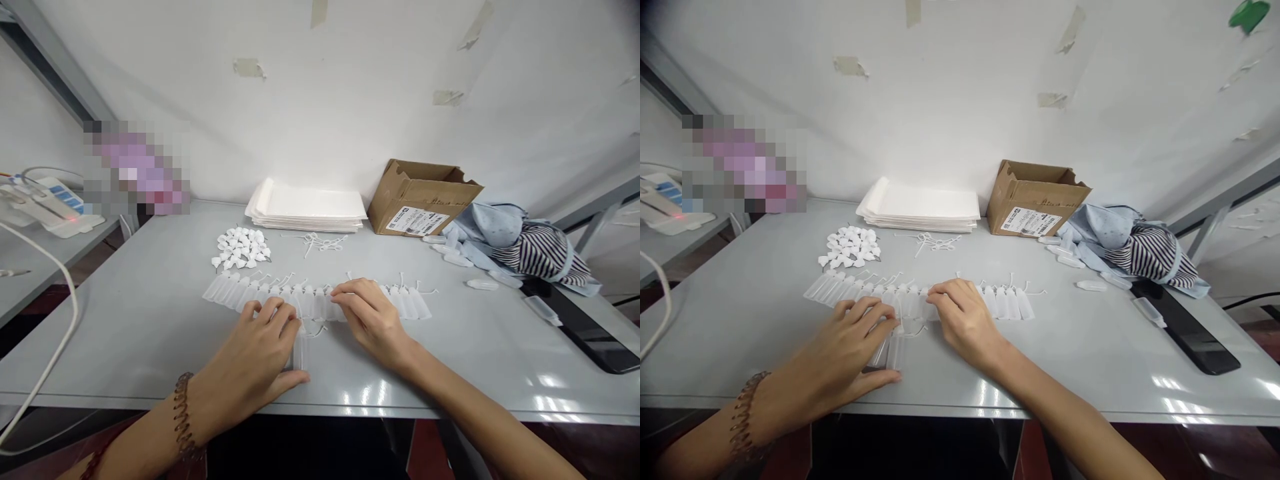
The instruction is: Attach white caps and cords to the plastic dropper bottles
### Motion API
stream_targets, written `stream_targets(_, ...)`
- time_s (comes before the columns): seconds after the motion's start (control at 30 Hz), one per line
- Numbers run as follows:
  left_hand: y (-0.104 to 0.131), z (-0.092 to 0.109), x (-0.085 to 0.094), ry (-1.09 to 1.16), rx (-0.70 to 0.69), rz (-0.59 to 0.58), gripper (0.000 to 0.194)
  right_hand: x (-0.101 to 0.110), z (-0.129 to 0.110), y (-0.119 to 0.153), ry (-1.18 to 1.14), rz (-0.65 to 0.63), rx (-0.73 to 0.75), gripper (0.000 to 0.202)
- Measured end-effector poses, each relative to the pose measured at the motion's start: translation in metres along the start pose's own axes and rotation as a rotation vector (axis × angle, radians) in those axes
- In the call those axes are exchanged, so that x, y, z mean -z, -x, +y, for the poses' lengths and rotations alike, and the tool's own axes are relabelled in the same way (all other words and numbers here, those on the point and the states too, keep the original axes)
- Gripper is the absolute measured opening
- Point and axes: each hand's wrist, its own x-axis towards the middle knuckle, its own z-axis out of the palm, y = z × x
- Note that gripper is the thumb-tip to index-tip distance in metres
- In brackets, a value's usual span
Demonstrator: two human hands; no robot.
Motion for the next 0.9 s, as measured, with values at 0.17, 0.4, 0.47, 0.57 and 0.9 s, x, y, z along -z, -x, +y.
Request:
stream_targets(0.17, 0.000, -0.002, 0.000, 0.016, 0.000, -0.012, 0.043, 0.002, 0.001, 0.000, -0.009, 0.002, -0.005, 0.026)
stream_targets(0.4, 0.005, -0.005, 0.005, 0.016, 0.024, 0.049, 0.044, 0.009, 0.011, -0.003, 0.040, 0.053, 0.004, 0.024)
stream_targets(0.47, 0.005, -0.013, 0.010, 0.044, 0.025, 0.083, 0.042, 0.016, 0.024, -0.005, 0.090, 0.104, -0.010, 0.022)
stream_targets(0.57, -0.008, -0.034, 0.022, 0.108, 0.078, 0.121, 0.041, 0.032, 0.055, -0.006, 0.185, 0.164, -0.138, 0.015)
stream_targets(0.9, -0.140, -0.098, -0.003, 0.144, 0.333, 0.088, 0.030, 0.103, 0.155, 0.020, 0.387, -0.119, -0.733, 0.008)
